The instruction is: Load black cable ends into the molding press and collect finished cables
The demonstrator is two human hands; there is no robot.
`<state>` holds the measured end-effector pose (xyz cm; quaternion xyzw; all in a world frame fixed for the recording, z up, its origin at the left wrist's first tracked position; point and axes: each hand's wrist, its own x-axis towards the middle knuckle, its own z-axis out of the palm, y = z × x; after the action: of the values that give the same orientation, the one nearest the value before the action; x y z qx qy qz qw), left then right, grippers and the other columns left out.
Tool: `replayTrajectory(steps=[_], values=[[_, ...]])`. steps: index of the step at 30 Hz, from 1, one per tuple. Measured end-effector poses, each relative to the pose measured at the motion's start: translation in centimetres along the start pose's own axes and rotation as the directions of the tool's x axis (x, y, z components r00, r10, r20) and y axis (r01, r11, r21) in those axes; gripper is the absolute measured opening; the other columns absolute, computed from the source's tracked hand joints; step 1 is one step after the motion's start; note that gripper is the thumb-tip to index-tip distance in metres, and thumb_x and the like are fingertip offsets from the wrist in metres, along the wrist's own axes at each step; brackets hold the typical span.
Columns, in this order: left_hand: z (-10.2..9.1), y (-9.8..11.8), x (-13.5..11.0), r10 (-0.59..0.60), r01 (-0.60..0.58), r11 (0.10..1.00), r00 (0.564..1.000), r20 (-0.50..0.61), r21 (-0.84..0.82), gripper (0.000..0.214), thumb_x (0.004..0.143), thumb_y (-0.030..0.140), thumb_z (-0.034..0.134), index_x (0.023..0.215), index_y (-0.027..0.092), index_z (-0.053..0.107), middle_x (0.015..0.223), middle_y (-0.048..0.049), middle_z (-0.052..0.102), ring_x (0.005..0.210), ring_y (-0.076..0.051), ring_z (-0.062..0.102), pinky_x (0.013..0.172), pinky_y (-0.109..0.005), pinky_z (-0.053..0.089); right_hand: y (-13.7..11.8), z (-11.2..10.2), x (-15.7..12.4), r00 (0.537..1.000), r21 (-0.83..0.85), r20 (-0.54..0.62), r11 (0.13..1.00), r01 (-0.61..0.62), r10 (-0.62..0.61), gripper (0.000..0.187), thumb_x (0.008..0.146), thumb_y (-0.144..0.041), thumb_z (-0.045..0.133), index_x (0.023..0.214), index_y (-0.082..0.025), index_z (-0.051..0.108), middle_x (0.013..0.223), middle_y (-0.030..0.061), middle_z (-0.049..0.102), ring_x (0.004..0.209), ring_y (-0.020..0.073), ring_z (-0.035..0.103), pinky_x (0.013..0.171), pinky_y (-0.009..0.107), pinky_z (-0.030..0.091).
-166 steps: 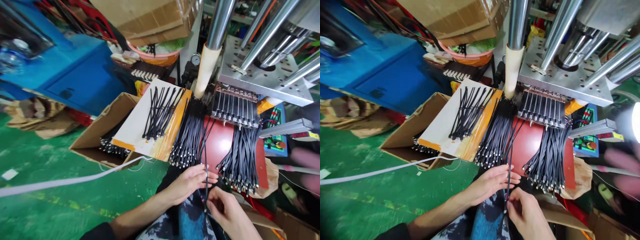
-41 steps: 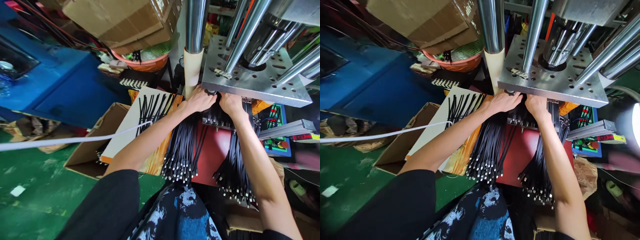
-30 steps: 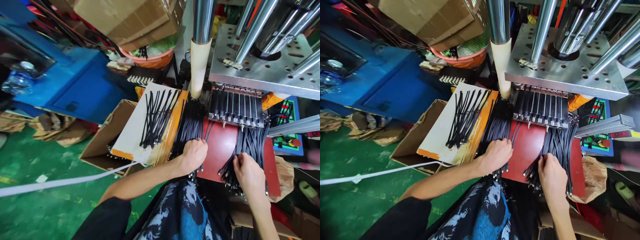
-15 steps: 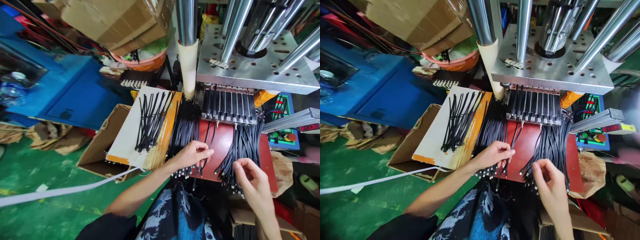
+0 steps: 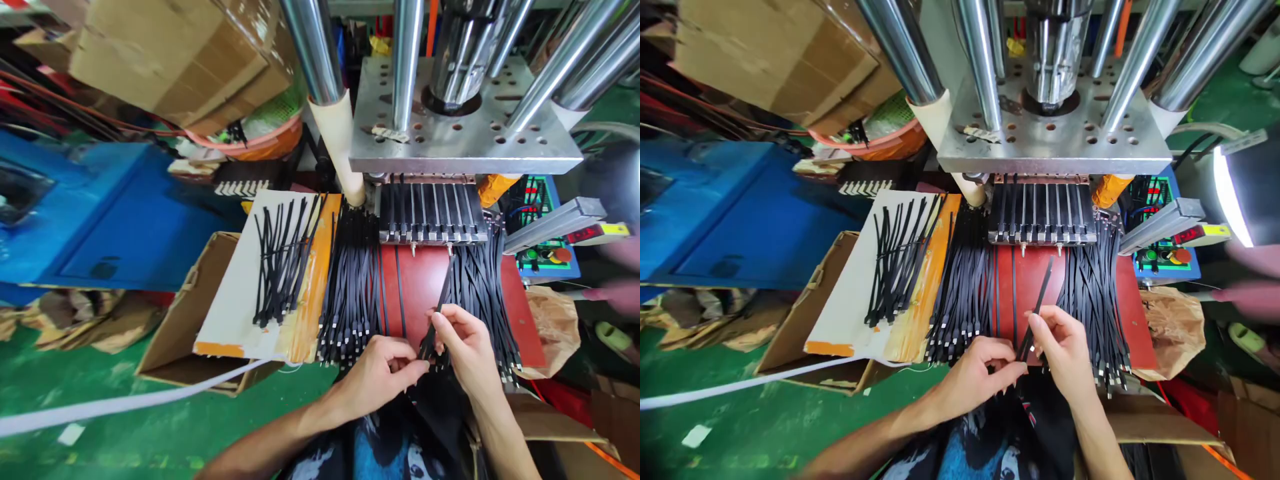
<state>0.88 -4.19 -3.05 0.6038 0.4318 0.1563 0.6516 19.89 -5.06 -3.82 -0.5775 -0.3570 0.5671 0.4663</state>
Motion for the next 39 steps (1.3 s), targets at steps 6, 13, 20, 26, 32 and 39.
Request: replayTrajectory(steps=[6,13,20,26,32,39], values=[[-3.6,4.3,3.2,0.220,-0.211,0.975,0.965,-0.146,0.076,0.038,0.094,0.039,0.074,0.123,0.015,0.074,0.106,-0.0066,0.074,0.083,-0.015,0.066,0.073,-0.025,0.051,0.6,0.9,-0.9,0.985,-0.189,0.041,0.967,0.173,-0.169,0.026,0.097,-0.039,0.073,0.079,-0.021,0.071,0.070,-0.0022,0.060,0.059,0.0113,0.054,0.055,0.023,0.044],[-5.5,7.2,6.0,0.384,-0.385,0.923,0.920,-0.073,0.008,0.022,0.098,0.031,0.071,0.090,0.014,0.082,0.093,-0.0076,0.079,0.086,-0.018,0.071,0.080,-0.028,0.053,1.7,0.4,-1.6,0.945,-0.256,0.022,0.912,0.321,-0.326,0.017,0.099,-0.028,0.072,0.083,-0.023,0.072,0.074,-0.0030,0.060,0.062,0.0112,0.055,0.058,0.025,0.043],[-5.6,6.8,6.2,0.352,-0.351,0.927,0.936,-0.014,-0.135,0.025,0.091,0.038,0.081,0.085,0.014,0.082,0.089,-0.0072,0.075,0.081,-0.016,0.069,0.073,-0.027,0.051,0.7,0.5,-0.9,0.887,-0.302,0.046,0.840,0.450,-0.459,0.008,0.100,-0.020,0.070,0.098,-0.026,0.073,0.084,-0.0028,0.063,0.069,0.0113,0.054,0.062,0.025,0.044],[-6.1,6.8,7.1,0.296,-0.292,0.917,0.955,-0.030,-0.273,0.045,0.076,0.055,0.091,0.078,0.013,0.075,0.077,-0.0038,0.071,0.067,-0.013,0.062,0.064,-0.026,0.050,-0.6,1.6,-0.1,0.886,-0.341,0.081,0.822,0.456,-0.457,0.015,0.102,-0.022,0.067,0.087,-0.022,0.066,0.073,-0.0054,0.053,0.062,0.0097,0.046,0.057,0.024,0.036],[-7.1,7.5,7.8,0.515,-0.493,0.857,0.832,-0.208,0.150,0.022,0.093,0.036,0.080,0.082,0.016,0.077,0.083,-0.0031,0.073,0.077,-0.015,0.066,0.073,-0.027,0.052,-0.7,2.6,1.4,0.940,-0.332,0.043,0.883,0.332,-0.337,0.031,0.102,-0.033,0.064,0.076,-0.021,0.055,0.070,-0.0050,0.044,0.061,0.0110,0.039,0.055,0.025,0.033],[-11.9,6.0,15.2,0.657,-0.397,0.739,0.603,-0.453,0.544,0.010,0.092,0.023,0.079,0.085,0.017,0.079,0.122,-0.0097,0.071,0.121,-0.023,0.066,0.114,-0.042,0.048,-1.0,1.1,1.1,0.893,-0.378,0.445,0.918,0.117,0.070,0.037,0.103,-0.047,0.061,0.077,-0.020,0.066,0.074,-0.0001,0.062,0.065,0.0147,0.055,0.058,0.026,0.044]])
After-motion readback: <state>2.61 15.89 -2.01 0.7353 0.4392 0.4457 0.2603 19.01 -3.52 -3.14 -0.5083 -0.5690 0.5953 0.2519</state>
